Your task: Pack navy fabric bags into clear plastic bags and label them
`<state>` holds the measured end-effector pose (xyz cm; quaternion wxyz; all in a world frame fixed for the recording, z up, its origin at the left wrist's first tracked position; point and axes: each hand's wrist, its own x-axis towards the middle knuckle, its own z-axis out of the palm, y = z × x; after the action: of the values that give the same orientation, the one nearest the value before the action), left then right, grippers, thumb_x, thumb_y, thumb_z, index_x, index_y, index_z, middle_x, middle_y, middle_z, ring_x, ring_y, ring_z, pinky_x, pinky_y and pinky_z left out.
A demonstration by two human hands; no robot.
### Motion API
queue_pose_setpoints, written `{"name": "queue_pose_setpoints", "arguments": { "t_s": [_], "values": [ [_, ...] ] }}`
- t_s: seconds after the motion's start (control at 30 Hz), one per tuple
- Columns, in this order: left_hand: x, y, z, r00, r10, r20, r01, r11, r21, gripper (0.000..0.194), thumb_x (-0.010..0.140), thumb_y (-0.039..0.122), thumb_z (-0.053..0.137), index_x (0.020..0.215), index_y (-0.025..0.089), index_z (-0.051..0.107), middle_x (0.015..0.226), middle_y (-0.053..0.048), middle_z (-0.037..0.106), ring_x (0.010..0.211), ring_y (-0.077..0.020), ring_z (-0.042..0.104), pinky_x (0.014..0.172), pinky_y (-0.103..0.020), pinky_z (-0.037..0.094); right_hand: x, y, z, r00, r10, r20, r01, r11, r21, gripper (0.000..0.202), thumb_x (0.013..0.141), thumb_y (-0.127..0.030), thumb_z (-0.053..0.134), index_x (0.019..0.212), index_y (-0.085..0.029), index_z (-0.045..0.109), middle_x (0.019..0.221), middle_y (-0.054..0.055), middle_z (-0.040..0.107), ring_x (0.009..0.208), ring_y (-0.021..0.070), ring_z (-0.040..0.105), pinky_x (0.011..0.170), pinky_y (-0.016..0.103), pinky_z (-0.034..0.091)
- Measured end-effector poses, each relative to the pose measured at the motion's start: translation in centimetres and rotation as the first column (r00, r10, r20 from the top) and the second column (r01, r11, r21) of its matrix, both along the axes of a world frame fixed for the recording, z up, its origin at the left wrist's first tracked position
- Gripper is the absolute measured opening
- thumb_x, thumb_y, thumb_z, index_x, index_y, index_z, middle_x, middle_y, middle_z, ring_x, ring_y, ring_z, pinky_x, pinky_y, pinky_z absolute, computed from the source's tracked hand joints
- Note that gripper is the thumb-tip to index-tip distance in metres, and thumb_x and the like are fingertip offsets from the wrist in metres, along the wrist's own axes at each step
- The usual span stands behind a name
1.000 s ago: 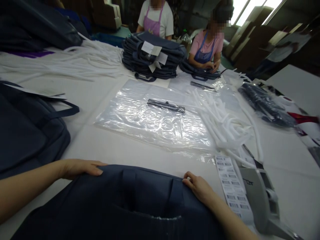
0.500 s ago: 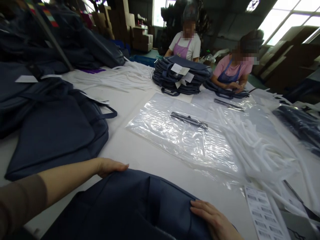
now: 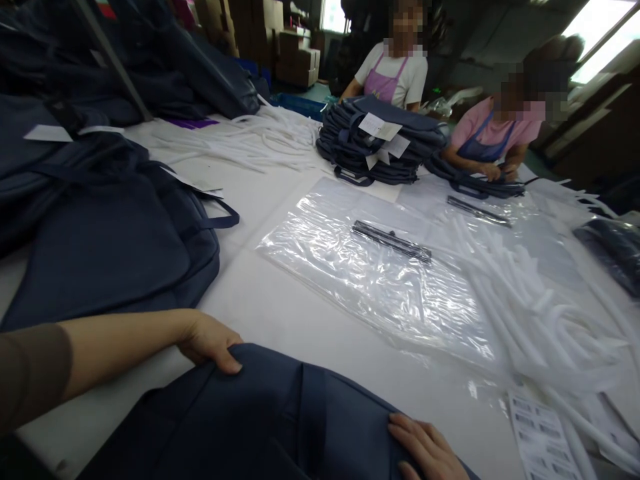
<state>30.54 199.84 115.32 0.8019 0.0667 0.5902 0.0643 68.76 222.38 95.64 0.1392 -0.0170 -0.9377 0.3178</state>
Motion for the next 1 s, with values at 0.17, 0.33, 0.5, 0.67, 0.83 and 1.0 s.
{"name": "queue_pose_setpoints", "arguments": {
  "t_s": [0.17, 0.33, 0.5, 0.67, 0.83, 1.0],
  "values": [
    [1.1, 0.4, 2.7, 0.994, 0.02, -0.105, -0.012, 0.997, 0.079, 0.061, 0.072, 0.054, 0.071, 0.12, 0.018, 0.06, 0.116, -0.01, 0.066, 0.1, -0.0269, 0.064, 0.097, -0.04, 0.048, 0.1, -0.6, -0.1, 0.996, -0.045, -0.081, 0.052, 0.995, 0.082, 0.032, 0.088, -0.03, 0.055, 0.12, -0.028, 0.061, 0.122, 0.002, 0.065, 0.097, 0.0171, 0.065, 0.082, 0.027, 0.055],
    [1.9, 2.0, 3.5, 0.921, -0.213, -0.326, 0.222, 0.975, -0.009, 0.061, 0.067, 0.061, 0.072, 0.107, 0.016, 0.066, 0.102, -0.011, 0.07, 0.09, -0.0267, 0.066, 0.09, -0.037, 0.052, 0.2, -0.9, 1.2, 0.998, -0.065, -0.027, 0.067, 0.994, 0.086, 0.035, 0.09, -0.027, 0.051, 0.124, -0.029, 0.057, 0.126, 0.004, 0.061, 0.105, 0.0196, 0.059, 0.088, 0.033, 0.05],
    [2.3, -0.6, 3.3, 0.964, 0.003, -0.265, -0.022, 0.997, -0.069, 0.081, 0.056, 0.078, 0.064, 0.11, 0.018, 0.065, 0.11, -0.009, 0.067, 0.09, -0.029, 0.064, 0.075, -0.032, 0.053, -0.3, -1.6, 5.3, 0.98, 0.191, 0.054, -0.188, 0.98, -0.056, 0.018, 0.082, -0.031, 0.054, 0.093, -0.02, 0.063, 0.105, 0.008, 0.064, 0.107, 0.026, 0.05, 0.096, 0.046, 0.037],
    [3.0, -1.8, 3.7, 0.951, -0.027, -0.308, 0.038, 0.999, 0.031, 0.061, 0.063, 0.064, 0.07, 0.105, 0.019, 0.067, 0.104, -0.002, 0.07, 0.094, -0.0271, 0.064, 0.08, -0.026, 0.05, -3.3, -1.3, 7.5, 0.848, 0.483, 0.217, -0.46, 0.875, -0.151, 0.028, 0.084, -0.04, 0.056, 0.065, -0.018, 0.056, 0.068, 0.003, 0.059, 0.075, 0.018, 0.047, 0.084, 0.04, 0.036],
    [3.5, -1.1, 3.7, 0.904, -0.046, -0.425, 0.102, 0.989, 0.11, 0.055, 0.067, 0.06, 0.069, 0.099, 0.015, 0.068, 0.102, -0.004, 0.071, 0.097, -0.0284, 0.064, 0.081, -0.025, 0.05, -5.3, 2.8, 7.6, 0.871, 0.487, 0.061, -0.276, 0.588, -0.76, 0.039, 0.09, -0.049, 0.047, 0.066, -0.019, 0.055, 0.067, 0.001, 0.055, 0.067, 0.0148, 0.047, 0.074, 0.033, 0.039],
    [3.5, -3.9, 3.1, 0.939, 0.163, -0.303, -0.093, 0.969, 0.231, 0.077, 0.068, 0.066, 0.063, 0.125, 0.016, 0.054, 0.118, -0.006, 0.065, 0.11, -0.0309, 0.058, 0.087, -0.025, 0.049, -3.1, 3.4, 10.0, 0.912, 0.348, -0.217, -0.263, 0.093, -0.96, 0.048, 0.086, -0.057, 0.048, 0.057, -0.019, 0.053, 0.059, 0.002, 0.053, 0.071, 0.017, 0.053, 0.076, 0.032, 0.042]
  ]
}}
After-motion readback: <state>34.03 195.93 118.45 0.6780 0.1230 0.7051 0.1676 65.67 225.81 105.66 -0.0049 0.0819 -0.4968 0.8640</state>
